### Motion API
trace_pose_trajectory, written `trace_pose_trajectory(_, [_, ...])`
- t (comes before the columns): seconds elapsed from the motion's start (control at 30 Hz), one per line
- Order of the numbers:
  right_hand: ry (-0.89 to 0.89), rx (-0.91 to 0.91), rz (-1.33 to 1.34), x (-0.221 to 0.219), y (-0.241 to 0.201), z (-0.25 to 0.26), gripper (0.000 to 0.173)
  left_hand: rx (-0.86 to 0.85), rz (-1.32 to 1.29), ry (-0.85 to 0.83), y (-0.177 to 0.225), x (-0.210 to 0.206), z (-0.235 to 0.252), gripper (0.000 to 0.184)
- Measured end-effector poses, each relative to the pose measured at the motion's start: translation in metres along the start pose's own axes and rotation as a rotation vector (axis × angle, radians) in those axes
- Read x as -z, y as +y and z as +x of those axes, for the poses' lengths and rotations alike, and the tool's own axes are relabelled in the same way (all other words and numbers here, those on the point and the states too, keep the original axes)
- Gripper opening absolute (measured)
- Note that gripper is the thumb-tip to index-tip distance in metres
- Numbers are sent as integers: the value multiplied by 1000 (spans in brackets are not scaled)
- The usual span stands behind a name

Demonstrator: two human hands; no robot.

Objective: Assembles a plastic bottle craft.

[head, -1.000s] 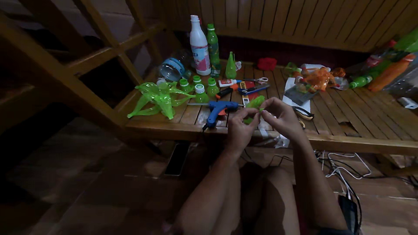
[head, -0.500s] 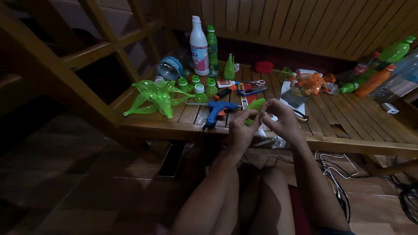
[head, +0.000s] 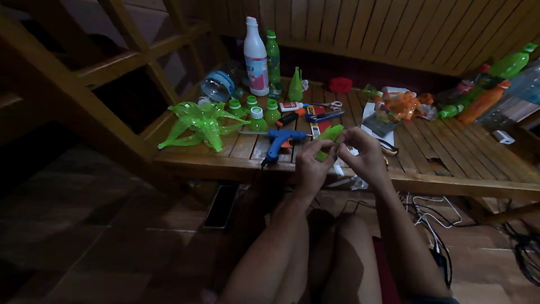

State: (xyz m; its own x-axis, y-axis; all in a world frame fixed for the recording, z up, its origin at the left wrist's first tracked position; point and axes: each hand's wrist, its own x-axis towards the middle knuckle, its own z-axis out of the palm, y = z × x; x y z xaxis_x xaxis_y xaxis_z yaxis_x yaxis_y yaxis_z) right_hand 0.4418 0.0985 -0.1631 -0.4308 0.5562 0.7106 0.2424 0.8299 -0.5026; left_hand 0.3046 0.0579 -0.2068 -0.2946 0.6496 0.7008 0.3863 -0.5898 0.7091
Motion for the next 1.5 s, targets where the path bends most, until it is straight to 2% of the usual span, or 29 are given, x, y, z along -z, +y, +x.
trace_pose_trajectory(0.73, [21,-70,-11,-3,-8,1,12,-24,-27,-9,-2,3,1,14])
trace_pose_trajectory(1.5, [59,-65,-13,-8,-10,0,12,-21,-33,-2,-2,3,1,15])
